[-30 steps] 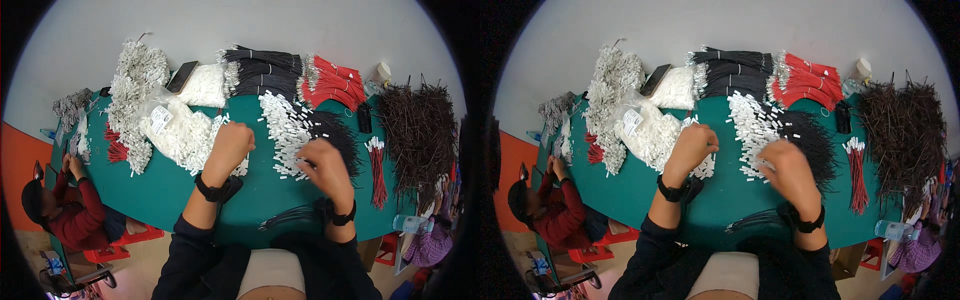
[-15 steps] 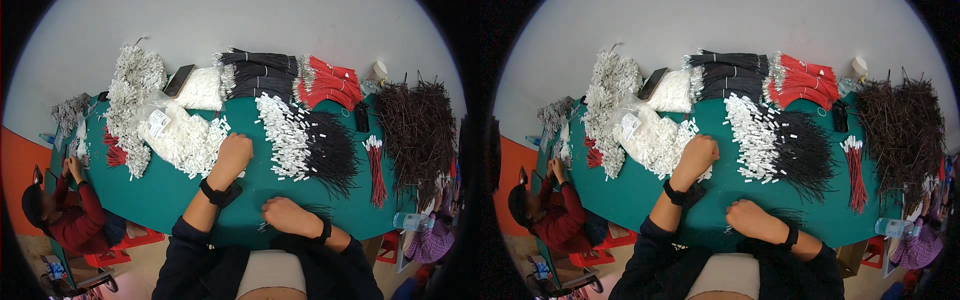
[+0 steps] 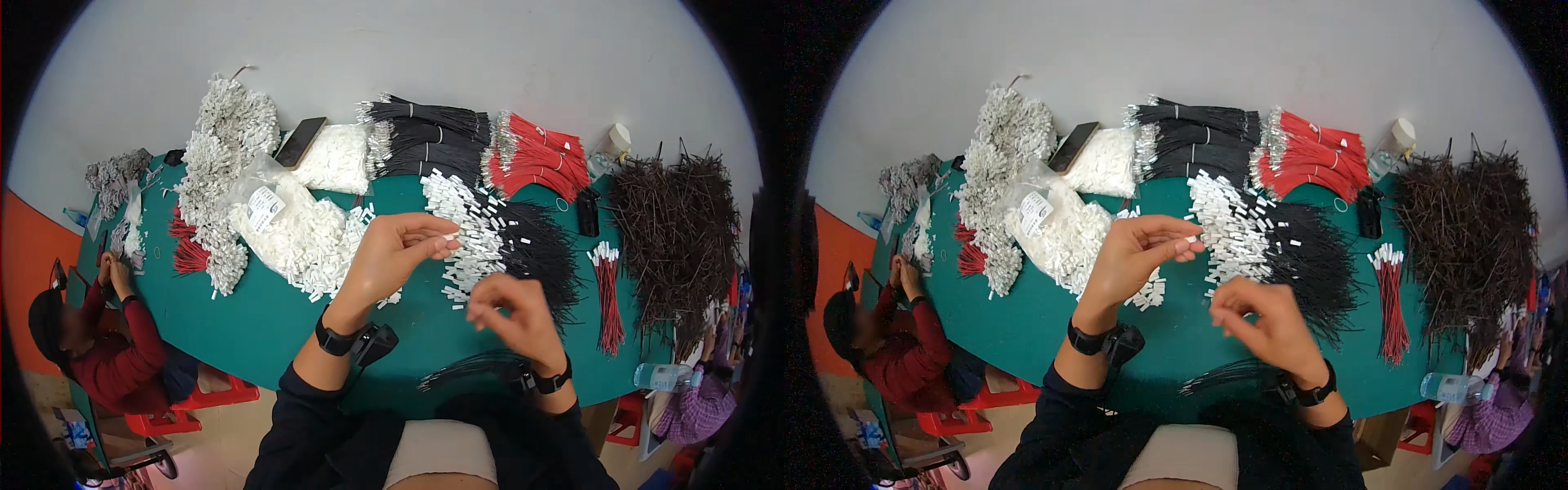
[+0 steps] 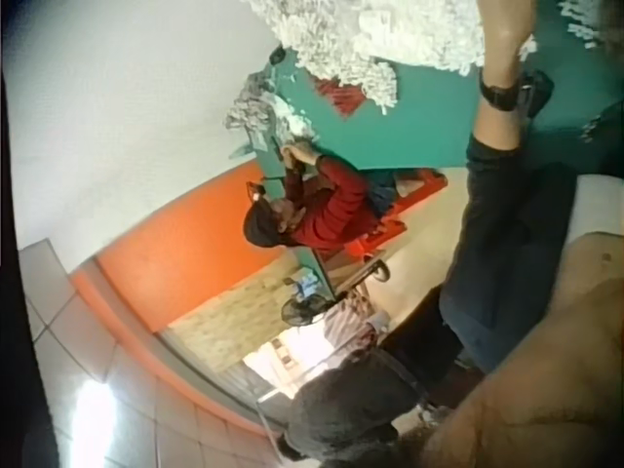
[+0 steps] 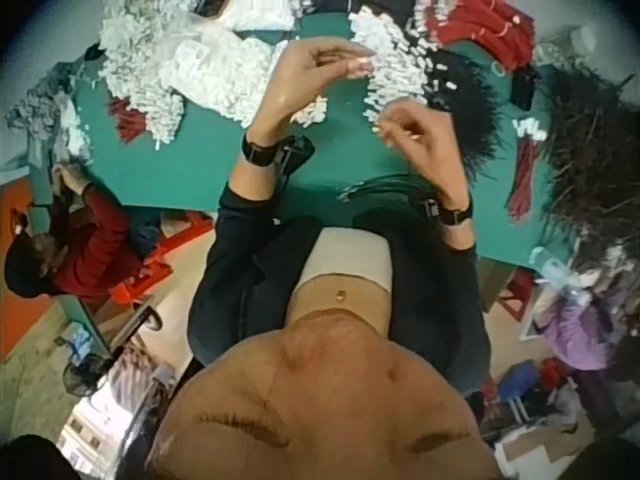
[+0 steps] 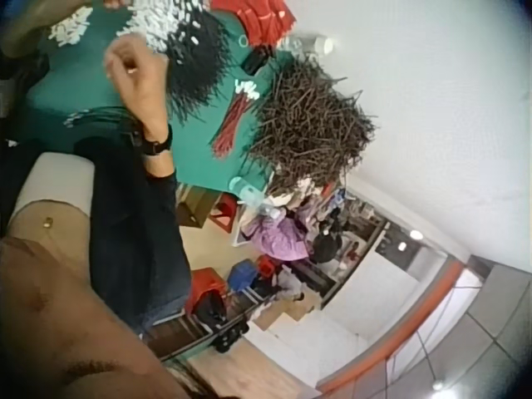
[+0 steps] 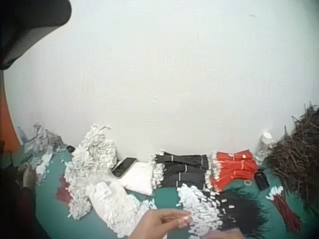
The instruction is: Assembling small white plastic components onto bundles of colored wires at a workstation.
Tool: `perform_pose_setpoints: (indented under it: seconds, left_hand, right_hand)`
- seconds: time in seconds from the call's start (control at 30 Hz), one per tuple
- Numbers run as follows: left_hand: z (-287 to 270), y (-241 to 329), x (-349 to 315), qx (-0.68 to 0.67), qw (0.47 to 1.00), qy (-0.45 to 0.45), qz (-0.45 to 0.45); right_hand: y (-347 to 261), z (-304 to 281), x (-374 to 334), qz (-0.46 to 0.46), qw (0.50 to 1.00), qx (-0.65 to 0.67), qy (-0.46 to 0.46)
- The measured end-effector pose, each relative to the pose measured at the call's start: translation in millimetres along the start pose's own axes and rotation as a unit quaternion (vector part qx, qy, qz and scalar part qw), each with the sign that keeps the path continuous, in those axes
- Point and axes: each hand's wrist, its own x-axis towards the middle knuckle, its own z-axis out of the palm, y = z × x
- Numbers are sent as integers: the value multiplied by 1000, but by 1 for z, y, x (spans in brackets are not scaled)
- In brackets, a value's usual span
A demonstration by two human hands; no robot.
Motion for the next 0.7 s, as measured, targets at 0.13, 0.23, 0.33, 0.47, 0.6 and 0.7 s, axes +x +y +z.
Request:
perform_pose_setpoints:
  seconds: [0.13, 0.23, 0.33, 0.47, 0.6, 0.7]
  left_hand:
    - [1, 14, -9, -14, 1000, -9, -13]
    - [-1, 17, -12, -5, 1000, -14, -18]
    - [-3, 17, -13, -10, 1000, -18, -12]
    - [-2, 16, -13, -15, 1000, -18, -12]
    - [0, 17, -14, -19, 1000, -4, -13]
    - [0, 15, -12, -17, 1000, -5, -23]
  right_hand:
    - [-10, -6, 14, -22, 991, -37, 130]
    - [-13, -5, 23, -43, 986, -47, 151]
    - [-12, 3, 28, -59, 979, -63, 184]
    - [-4, 8, 28, -89, 967, -93, 221]
    - [-10, 6, 29, -95, 961, -131, 226]
    - [-12, 3, 29, -128, 950, -178, 223]
